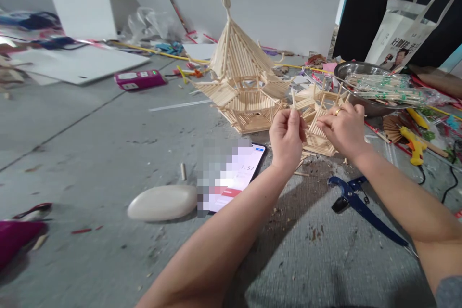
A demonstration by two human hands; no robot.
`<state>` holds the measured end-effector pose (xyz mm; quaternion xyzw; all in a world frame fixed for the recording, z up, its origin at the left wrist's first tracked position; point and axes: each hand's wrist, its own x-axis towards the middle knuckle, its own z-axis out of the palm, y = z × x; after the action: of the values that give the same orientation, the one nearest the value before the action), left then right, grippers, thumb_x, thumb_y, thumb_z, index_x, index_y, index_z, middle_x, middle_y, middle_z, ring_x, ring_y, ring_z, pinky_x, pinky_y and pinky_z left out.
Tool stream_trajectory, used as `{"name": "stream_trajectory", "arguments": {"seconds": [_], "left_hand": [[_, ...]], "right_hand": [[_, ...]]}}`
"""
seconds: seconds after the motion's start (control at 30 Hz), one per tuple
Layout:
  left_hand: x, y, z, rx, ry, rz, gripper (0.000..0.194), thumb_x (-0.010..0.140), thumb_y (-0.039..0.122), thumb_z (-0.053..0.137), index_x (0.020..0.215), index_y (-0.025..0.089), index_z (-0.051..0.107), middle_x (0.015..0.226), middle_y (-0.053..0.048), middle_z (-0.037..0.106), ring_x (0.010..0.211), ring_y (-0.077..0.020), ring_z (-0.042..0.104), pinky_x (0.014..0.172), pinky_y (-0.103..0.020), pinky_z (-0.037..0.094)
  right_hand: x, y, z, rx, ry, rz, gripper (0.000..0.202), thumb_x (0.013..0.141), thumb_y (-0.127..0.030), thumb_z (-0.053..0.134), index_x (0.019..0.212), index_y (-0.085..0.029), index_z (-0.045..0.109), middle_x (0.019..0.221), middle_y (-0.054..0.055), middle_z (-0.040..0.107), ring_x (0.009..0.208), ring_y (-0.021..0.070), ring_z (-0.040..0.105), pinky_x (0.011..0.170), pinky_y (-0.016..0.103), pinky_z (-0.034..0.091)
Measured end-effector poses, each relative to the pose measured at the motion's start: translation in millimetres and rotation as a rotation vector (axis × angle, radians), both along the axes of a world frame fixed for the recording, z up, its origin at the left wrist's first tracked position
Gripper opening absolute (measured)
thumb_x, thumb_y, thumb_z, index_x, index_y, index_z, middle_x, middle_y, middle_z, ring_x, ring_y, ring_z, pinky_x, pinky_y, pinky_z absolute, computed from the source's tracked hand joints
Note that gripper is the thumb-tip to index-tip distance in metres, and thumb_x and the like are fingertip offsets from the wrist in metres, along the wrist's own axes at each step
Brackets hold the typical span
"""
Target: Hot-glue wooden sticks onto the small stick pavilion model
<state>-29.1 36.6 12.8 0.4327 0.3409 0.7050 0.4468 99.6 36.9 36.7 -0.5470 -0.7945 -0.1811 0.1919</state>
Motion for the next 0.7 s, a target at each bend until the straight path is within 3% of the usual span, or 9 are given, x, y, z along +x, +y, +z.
{"name": "stream_trajectory", "arguments": {"seconds": [0.17, 0.23, 0.33, 0.43, 0.47, 0.53, 0.63, 0.7], "left_hand": [[-1.8, 3.6, -2.7, 0.024, -0.009, 0.004, 0.024, 0.082, 0.036, 0.054, 0.065, 0.021, 0.048, 0.056, 0.005, 0.050, 0.037, -0.0039, 0.040, 0.034, -0.021, 0.027], [-3.2, 6.0, -3.2, 0.034, -0.017, 0.011, 0.025, 0.082, 0.036, 0.055, 0.064, 0.020, 0.048, 0.055, 0.005, 0.050, 0.036, -0.0036, 0.040, 0.034, -0.020, 0.027], [-6.6, 9.4, -1.4, 0.041, -0.025, 0.034, 0.026, 0.082, 0.037, 0.055, 0.064, 0.020, 0.047, 0.054, 0.006, 0.049, 0.036, -0.0033, 0.040, 0.033, -0.019, 0.028], [-10.6, 12.5, 1.9, 0.031, -0.031, 0.065, 0.024, 0.081, 0.038, 0.055, 0.066, 0.020, 0.048, 0.053, 0.006, 0.050, 0.035, -0.0032, 0.040, 0.033, -0.019, 0.028], [-11.8, 13.2, 2.8, 0.032, -0.037, 0.070, 0.024, 0.081, 0.038, 0.055, 0.067, 0.020, 0.049, 0.053, 0.006, 0.050, 0.035, -0.0032, 0.040, 0.032, -0.019, 0.028], [-13.6, 14.2, 4.0, 0.042, -0.048, 0.073, 0.024, 0.081, 0.038, 0.056, 0.067, 0.021, 0.049, 0.054, 0.006, 0.051, 0.035, -0.0032, 0.040, 0.032, -0.019, 0.027], [-14.5, 14.1, 5.0, 0.057, -0.055, 0.069, 0.023, 0.081, 0.037, 0.056, 0.067, 0.020, 0.050, 0.054, 0.005, 0.052, 0.035, -0.0035, 0.040, 0.032, -0.019, 0.027], [-14.3, 13.4, 5.4, 0.051, -0.046, 0.070, 0.023, 0.081, 0.037, 0.057, 0.067, 0.021, 0.050, 0.054, 0.005, 0.052, 0.035, -0.0035, 0.040, 0.032, -0.019, 0.028]], "right_hand": [[-1.2, 0.1, 0.1, 0.020, -0.061, -0.018, 0.032, 0.090, -0.029, 0.038, 0.083, -0.017, 0.066, 0.088, 0.009, 0.067, 0.087, 0.0258, 0.048, 0.076, 0.042, 0.024], [-3.5, -7.1, 2.9, 0.028, -0.084, 0.042, 0.034, 0.091, -0.024, 0.033, 0.082, -0.014, 0.065, 0.086, 0.012, 0.066, 0.086, 0.0258, 0.048, 0.075, 0.042, 0.025], [-10.6, -33.0, 1.5, -0.011, -0.146, 0.259, 0.028, 0.089, -0.017, 0.036, 0.078, -0.015, 0.063, 0.081, 0.009, 0.065, 0.084, 0.0220, 0.050, 0.074, 0.038, 0.029], [-20.0, -69.5, -12.7, -0.109, -0.228, 0.549, 0.019, 0.084, -0.021, 0.049, 0.070, -0.021, 0.060, 0.070, 0.000, 0.063, 0.071, 0.0155, 0.050, 0.069, 0.031, 0.033], [-22.4, -80.7, -19.2, -0.216, -0.258, 0.666, 0.016, 0.083, -0.021, 0.051, 0.070, -0.021, 0.060, 0.069, 0.000, 0.062, 0.069, 0.0155, 0.050, 0.065, 0.030, 0.033], [-24.0, -97.0, -30.3, -0.429, -0.280, 0.772, 0.017, 0.083, -0.026, 0.053, 0.070, -0.019, 0.061, 0.065, 0.000, 0.063, 0.065, 0.0144, 0.051, 0.060, 0.029, 0.034], [-16.9, -98.3, -31.6, -0.522, -0.275, 0.764, 0.034, 0.085, -0.041, 0.049, 0.064, -0.018, 0.063, 0.059, 0.001, 0.062, 0.059, 0.0139, 0.051, 0.060, 0.030, 0.034], [-7.4, -83.2, -19.7, -0.377, -0.168, 0.661, 0.043, 0.085, -0.047, 0.044, 0.061, -0.017, 0.064, 0.058, 0.003, 0.062, 0.061, 0.0151, 0.051, 0.064, 0.032, 0.034]]}}
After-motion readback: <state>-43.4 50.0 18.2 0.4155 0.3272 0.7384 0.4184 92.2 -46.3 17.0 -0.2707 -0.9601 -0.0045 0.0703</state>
